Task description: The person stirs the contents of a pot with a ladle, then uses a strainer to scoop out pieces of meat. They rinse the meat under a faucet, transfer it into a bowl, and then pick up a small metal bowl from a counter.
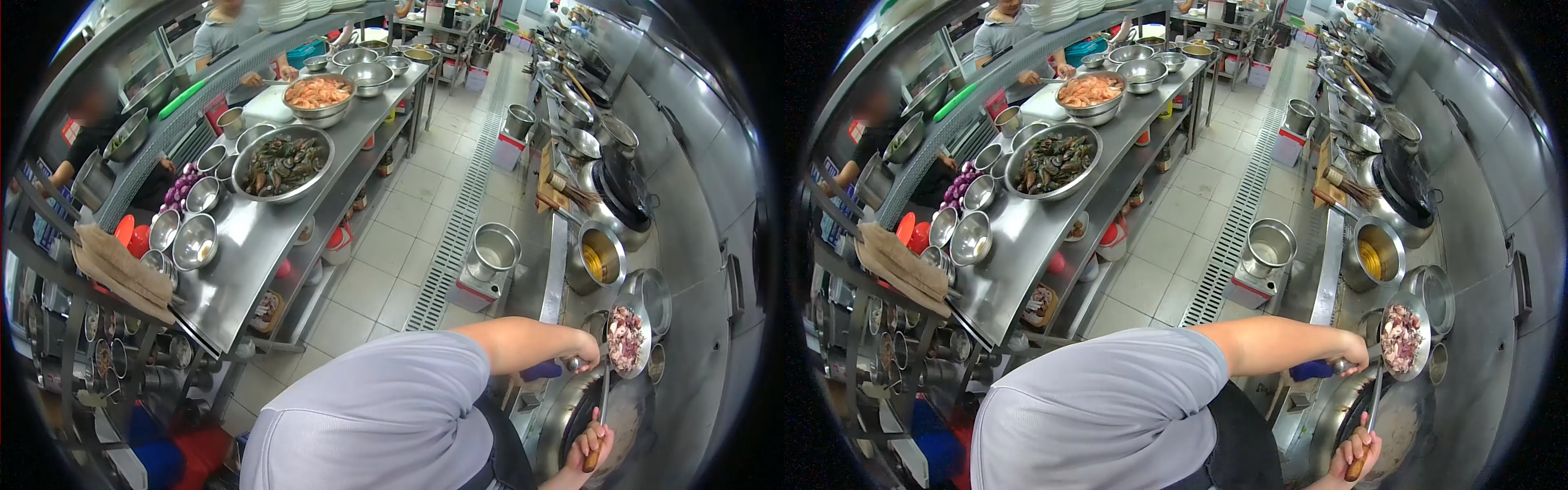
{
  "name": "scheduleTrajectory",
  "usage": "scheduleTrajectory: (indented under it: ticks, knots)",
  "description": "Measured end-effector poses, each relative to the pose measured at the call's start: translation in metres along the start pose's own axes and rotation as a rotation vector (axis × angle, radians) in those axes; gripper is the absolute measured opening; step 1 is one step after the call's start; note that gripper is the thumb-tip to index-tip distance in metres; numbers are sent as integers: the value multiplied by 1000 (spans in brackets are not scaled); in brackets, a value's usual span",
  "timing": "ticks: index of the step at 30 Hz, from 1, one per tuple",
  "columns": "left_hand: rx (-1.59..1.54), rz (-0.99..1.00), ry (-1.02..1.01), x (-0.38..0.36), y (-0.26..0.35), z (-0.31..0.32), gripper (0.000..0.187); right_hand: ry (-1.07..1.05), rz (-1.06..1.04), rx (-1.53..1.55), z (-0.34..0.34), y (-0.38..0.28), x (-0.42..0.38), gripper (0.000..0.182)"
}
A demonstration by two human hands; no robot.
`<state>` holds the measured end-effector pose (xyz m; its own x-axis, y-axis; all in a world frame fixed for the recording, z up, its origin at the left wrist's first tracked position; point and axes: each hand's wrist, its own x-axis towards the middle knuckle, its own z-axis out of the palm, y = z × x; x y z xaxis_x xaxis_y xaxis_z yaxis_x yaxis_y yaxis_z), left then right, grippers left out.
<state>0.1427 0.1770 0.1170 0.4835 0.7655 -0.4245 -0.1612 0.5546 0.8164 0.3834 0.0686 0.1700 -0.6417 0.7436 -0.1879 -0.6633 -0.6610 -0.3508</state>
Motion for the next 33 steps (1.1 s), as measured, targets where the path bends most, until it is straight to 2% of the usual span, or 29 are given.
scheduleTrajectory:
  ticks: [13,15,33]
  knots:
    - [-10,-19,14,6,-5,6,11,25,-11,30,-3,1,-3,50]
    - [-24,-19,22,8,-6,8,12,136,-53,14,-2,0,-4,49]
    - [-25,-17,26,9,-10,26,11,82,-18,28,-5,-10,-22,50]
